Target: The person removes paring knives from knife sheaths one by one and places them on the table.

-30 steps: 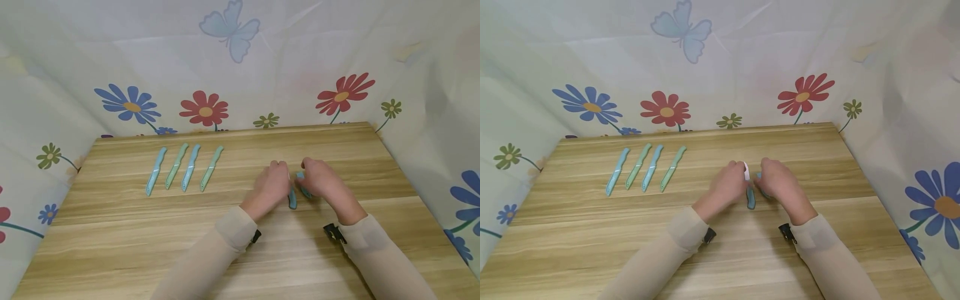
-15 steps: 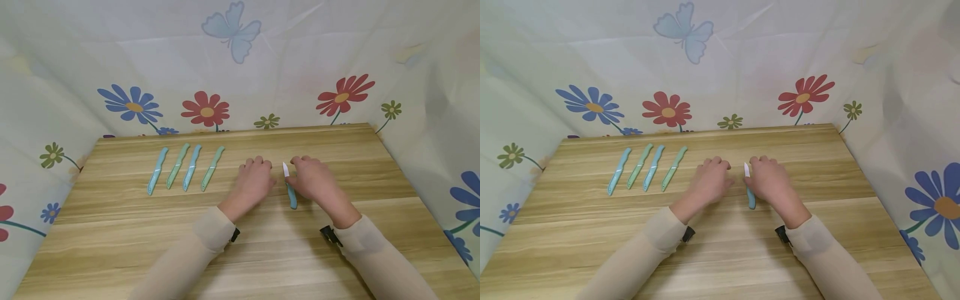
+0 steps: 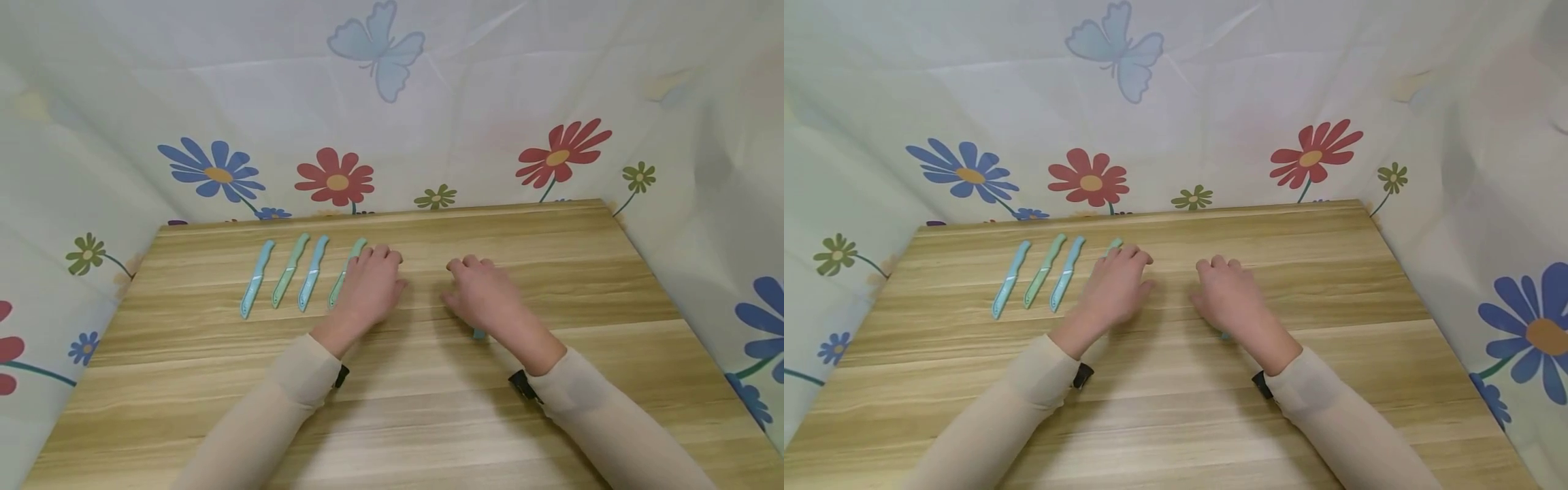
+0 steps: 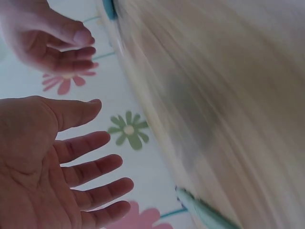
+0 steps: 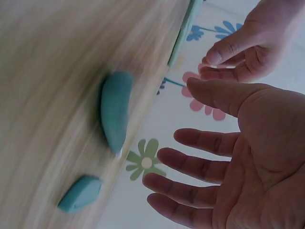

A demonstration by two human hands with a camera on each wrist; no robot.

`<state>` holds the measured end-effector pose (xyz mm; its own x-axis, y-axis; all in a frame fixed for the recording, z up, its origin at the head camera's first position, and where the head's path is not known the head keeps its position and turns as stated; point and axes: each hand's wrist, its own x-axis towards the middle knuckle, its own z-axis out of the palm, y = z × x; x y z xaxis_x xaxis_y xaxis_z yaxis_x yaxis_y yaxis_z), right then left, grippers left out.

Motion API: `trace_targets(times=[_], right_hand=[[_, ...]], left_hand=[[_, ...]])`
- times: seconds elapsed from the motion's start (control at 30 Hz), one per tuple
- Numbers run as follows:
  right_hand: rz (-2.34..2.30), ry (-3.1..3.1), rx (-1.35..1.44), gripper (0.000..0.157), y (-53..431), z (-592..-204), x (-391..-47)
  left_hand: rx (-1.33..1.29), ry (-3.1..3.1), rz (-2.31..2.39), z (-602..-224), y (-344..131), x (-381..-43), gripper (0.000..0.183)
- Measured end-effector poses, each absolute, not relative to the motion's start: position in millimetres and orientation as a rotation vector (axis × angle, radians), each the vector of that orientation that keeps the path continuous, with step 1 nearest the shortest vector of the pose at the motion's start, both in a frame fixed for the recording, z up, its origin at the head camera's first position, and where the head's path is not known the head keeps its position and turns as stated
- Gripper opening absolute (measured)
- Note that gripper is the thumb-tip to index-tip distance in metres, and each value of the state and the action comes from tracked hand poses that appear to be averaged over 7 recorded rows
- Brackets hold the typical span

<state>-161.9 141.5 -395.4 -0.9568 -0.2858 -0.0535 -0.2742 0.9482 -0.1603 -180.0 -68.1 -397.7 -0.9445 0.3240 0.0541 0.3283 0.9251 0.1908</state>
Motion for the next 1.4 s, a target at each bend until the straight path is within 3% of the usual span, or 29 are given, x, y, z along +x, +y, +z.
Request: trace_targets(times=[0.63,1.13,1.4], right_hand=[[-0.195,3.001,-0.561,0.056,85.8,-399.4,-166.5],[-0.098,2.998,-0.618,0.057,70.3,-400.6,-165.5],[-0.084,2.992,-0.599,0.057,69.7,-400.6,-164.5]], left_hand=[[-0.385,-3.082,-0.232,-399.5,-117.8,-224.5,0.039],[-0.34,-3.13,-0.176,-410.3,-125.1,-263.3,0.043],[-0.323,-3.146,-0.145,-412.8,-122.4,-275.6,0.031]])
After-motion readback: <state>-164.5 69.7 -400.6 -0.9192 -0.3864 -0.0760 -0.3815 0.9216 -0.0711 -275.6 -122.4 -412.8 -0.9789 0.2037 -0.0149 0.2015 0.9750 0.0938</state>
